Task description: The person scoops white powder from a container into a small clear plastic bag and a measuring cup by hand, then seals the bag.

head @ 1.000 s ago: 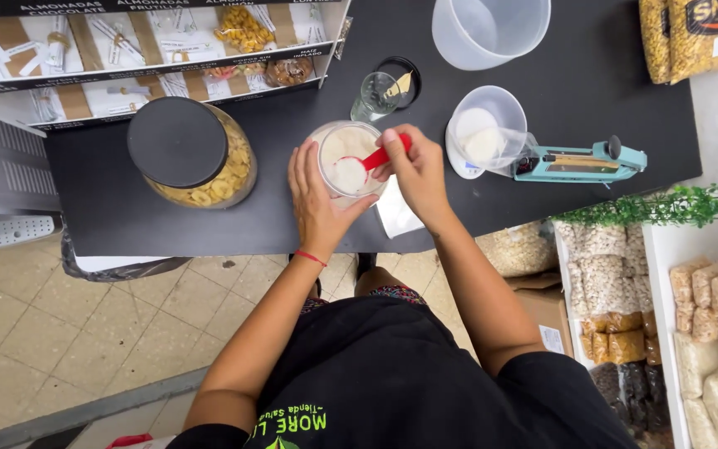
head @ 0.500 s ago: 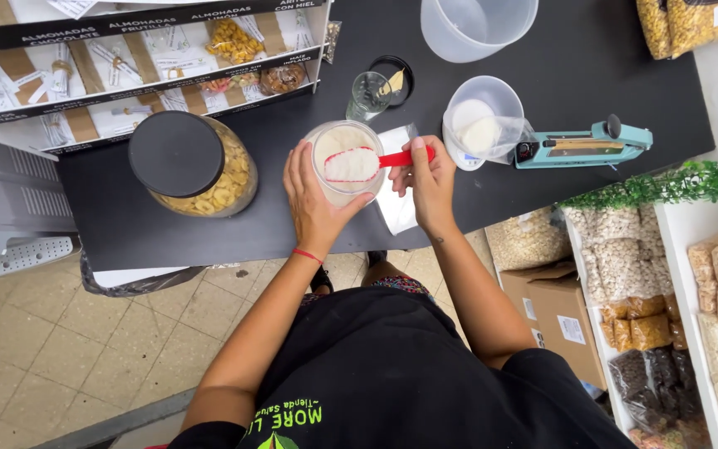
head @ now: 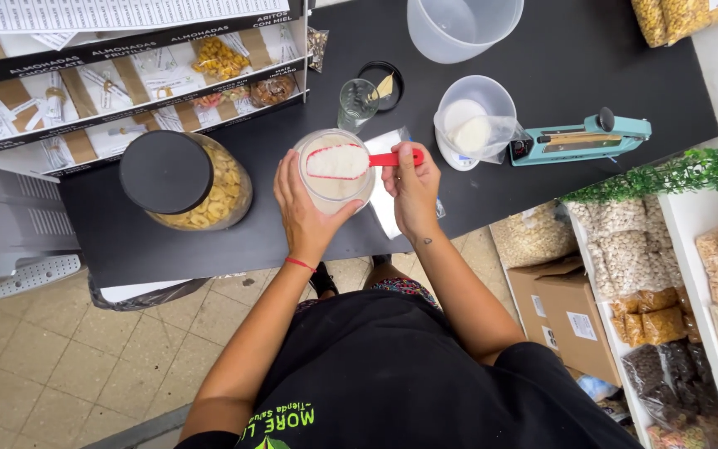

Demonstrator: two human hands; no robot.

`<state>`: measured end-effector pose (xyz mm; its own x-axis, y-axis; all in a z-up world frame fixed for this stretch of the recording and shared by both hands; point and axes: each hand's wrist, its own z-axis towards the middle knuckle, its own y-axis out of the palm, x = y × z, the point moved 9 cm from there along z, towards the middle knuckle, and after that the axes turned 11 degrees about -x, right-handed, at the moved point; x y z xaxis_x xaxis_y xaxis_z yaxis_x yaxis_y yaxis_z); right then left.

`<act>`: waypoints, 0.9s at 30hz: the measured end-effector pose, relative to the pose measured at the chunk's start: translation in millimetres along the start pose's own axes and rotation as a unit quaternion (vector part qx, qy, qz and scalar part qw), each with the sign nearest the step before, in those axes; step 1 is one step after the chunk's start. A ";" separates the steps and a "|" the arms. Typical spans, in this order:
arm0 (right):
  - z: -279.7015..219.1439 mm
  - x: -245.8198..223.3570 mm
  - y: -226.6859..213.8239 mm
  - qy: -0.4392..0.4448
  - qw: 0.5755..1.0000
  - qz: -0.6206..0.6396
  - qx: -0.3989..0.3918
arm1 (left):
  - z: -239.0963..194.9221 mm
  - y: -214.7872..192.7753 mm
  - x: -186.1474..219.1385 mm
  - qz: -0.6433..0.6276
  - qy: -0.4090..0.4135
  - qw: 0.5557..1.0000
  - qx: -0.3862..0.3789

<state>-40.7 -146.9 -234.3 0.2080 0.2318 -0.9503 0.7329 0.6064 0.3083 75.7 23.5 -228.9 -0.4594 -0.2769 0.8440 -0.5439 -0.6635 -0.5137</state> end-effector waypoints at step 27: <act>-49.0 -148.0 -257.4 -0.102 0.972 0.052 0.203 | 54.2 163.9 183.3 0.125 0.330 0.925 -0.144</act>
<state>-291.9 -300.1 -170.9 0.3884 0.0950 -0.9166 0.8879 0.2273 0.3999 -59.5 -173.7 -150.0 -0.8723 0.1508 0.4651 -0.4844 -0.3967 -0.7797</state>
